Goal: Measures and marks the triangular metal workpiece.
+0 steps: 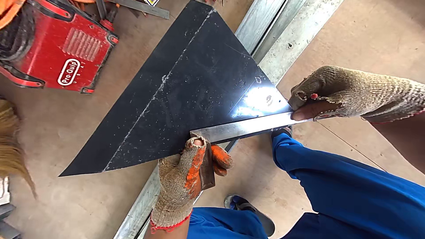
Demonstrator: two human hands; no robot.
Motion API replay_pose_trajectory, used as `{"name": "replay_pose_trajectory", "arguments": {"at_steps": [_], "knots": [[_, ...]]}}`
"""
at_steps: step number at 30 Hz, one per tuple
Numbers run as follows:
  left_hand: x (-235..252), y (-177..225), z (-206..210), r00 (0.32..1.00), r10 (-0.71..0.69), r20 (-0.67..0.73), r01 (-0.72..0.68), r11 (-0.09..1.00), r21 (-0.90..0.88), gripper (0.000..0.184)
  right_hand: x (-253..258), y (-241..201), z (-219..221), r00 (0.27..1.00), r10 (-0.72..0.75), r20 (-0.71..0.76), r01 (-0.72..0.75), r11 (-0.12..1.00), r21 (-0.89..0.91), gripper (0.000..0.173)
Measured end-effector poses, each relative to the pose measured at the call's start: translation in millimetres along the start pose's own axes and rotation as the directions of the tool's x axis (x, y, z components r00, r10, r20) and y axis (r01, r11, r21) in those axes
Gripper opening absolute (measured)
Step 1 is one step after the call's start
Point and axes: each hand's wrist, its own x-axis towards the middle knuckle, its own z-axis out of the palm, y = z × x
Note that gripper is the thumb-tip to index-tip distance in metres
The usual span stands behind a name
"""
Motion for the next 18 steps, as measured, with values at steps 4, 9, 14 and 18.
{"name": "replay_pose_trajectory", "arguments": {"at_steps": [4, 9, 14, 18], "knots": [[2.4, -0.2, -1.1, 1.000, 0.005, -0.004, -0.005, 1.000, -0.007, 0.025, 0.9, -2.4, -0.7, 1.000, 0.015, 0.003, -0.015, 1.000, 0.002, 0.019], [2.7, -2.5, -5.2, 1.000, -0.004, -0.012, 0.004, 1.000, -0.007, 0.024, 1.8, -1.9, -0.8, 1.000, 0.008, 0.009, -0.008, 1.000, -0.002, 0.020], [1.0, -2.3, -6.8, 1.000, -0.004, -0.024, 0.004, 1.000, 0.011, 0.024, 1.6, -3.6, -0.2, 0.999, 0.034, 0.007, -0.034, 0.999, 0.006, 0.016], [1.9, 0.9, -4.4, 1.000, -0.004, 0.008, 0.004, 1.000, -0.027, 0.024, 2.1, -3.0, 0.5, 1.000, 0.028, 0.004, -0.028, 0.999, 0.022, 0.016]]}}
